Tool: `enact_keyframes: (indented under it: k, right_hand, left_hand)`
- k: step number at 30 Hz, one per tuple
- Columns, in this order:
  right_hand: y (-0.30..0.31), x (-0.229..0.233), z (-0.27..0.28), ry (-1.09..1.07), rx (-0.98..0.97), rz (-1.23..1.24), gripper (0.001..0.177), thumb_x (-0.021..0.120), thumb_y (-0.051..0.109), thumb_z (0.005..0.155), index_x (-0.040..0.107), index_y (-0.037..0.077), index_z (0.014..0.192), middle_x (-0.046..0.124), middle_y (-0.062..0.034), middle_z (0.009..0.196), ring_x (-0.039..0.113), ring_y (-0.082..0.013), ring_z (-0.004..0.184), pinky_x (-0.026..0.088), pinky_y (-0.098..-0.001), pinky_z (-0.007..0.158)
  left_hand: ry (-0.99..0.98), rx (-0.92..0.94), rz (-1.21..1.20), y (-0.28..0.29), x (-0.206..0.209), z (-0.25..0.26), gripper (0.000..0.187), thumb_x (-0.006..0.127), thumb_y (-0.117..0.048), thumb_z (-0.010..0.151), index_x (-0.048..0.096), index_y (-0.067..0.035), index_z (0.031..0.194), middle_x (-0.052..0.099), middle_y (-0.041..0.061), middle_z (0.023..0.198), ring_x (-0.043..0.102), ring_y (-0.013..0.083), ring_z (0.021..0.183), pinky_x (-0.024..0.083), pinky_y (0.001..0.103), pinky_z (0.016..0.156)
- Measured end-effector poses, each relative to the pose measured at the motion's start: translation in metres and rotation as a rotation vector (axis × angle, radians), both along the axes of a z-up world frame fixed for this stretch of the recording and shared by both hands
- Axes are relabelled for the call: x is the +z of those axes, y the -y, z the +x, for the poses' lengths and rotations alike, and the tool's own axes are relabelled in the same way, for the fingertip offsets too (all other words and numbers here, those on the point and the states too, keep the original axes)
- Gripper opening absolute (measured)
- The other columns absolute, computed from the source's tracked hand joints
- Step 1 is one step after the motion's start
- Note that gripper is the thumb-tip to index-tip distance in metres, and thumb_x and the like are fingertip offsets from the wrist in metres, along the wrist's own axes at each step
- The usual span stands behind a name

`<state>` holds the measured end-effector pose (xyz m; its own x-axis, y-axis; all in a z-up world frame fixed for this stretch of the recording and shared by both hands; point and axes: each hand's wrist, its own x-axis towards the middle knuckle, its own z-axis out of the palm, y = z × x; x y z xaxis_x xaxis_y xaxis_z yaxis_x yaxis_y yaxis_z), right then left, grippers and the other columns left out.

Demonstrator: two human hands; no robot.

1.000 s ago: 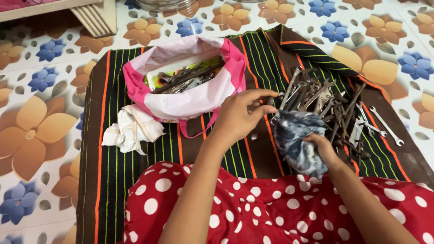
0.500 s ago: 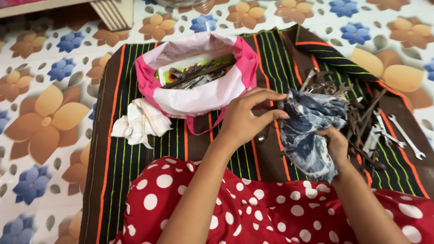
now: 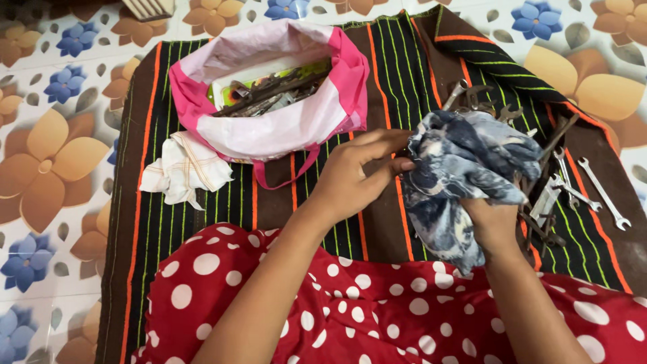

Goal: The person sits on a mat and wipes various metal tools, including wrenches and pliers, with a cloth. They pick up each tool from a pile, wipe it thoroughly, and place it into a pink and white bag.

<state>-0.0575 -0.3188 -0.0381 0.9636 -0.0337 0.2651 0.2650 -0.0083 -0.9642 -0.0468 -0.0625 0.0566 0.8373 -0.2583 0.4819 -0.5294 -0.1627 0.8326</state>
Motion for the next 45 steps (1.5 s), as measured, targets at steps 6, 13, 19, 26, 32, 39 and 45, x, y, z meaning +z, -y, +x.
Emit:
enact_keyframes:
  k: [6,13,19,26,32,39,45]
  right_hand:
    - [-0.013,0.018,-0.002,0.027,-0.009,-0.261,0.040,0.075,0.005,0.079,0.068,-0.001,0.118,0.074,-0.0077,0.111,0.070,-0.0136,0.100,0.054,-0.0290,0.093]
    - [0.003,0.021,0.000,0.027,-0.148,-0.198,0.035,0.071,0.004,0.087,0.068,-0.001,0.121,0.070,-0.0076,0.118,0.066,-0.0121,0.102,0.052,-0.0278,0.093]
    - [0.006,0.042,-0.016,0.187,-0.078,-0.205,0.032,0.071,0.008,0.094,0.066,-0.002,0.124,0.069,-0.0076,0.124,0.067,-0.0175,0.115,0.050,-0.0320,0.111]
    - [0.003,0.032,-0.018,0.311,-0.191,-0.616,0.031,0.075,0.006,0.091,0.068,-0.001,0.121,0.071,-0.0130,0.121,0.068,-0.0262,0.113,0.050,-0.0345,0.106]
    - [-0.010,0.029,-0.014,0.049,-0.148,-0.346,0.040,0.077,0.009,0.085,0.066,-0.001,0.122,0.072,-0.0072,0.116,0.069,-0.0170,0.103,0.053,-0.0303,0.097]
    - [-0.018,0.041,-0.010,0.024,-0.162,-0.277,0.043,0.077,0.007,0.084,0.065,-0.001,0.125,0.072,-0.0051,0.115,0.067,-0.0122,0.099,0.053,-0.0268,0.092]
    - [-0.007,0.062,-0.020,0.149,-0.196,-0.169,0.031,0.069,0.005,0.097,0.065,-0.003,0.126,0.070,-0.0059,0.124,0.065,-0.0134,0.112,0.050,-0.0256,0.103]
  left_hand:
    - [-0.506,0.000,-0.001,-0.002,0.015,-0.001,0.035,0.065,-0.016,0.101,0.068,-0.017,0.135,0.075,0.002,0.094,0.054,0.0109,0.068,0.048,0.028,0.065]
    - [-0.087,-0.015,0.038,-0.005,0.010,-0.004,0.030,0.066,-0.015,0.103,0.069,-0.014,0.133,0.073,0.003,0.112,0.068,0.0120,0.094,0.056,0.027,0.086]
    - [-0.297,-0.048,-0.128,0.011,0.007,-0.004,0.029,0.069,-0.012,0.098,0.059,-0.006,0.125,0.075,0.005,0.115,0.075,0.0143,0.106,0.059,0.031,0.096]
    - [-0.270,-0.032,-0.103,0.008,0.006,-0.004,0.028,0.067,-0.011,0.100,0.063,-0.006,0.127,0.076,0.006,0.118,0.075,0.0150,0.110,0.059,0.031,0.098]
    - [-0.220,0.013,-0.071,0.004,0.008,0.001,0.025,0.065,-0.014,0.103,0.066,-0.007,0.128,0.078,0.006,0.112,0.076,0.0141,0.102,0.060,0.030,0.093]
    - [-0.059,0.175,0.104,-0.001,0.011,0.000,0.019,0.064,-0.013,0.104,0.073,-0.016,0.121,0.078,0.004,0.105,0.072,0.0152,0.083,0.055,0.030,0.074]
    - [0.035,0.070,-0.074,0.000,0.000,0.004,0.042,0.050,0.007,0.091,0.073,-0.015,0.119,0.067,0.005,0.103,0.074,0.0127,0.099,0.057,0.027,0.083]
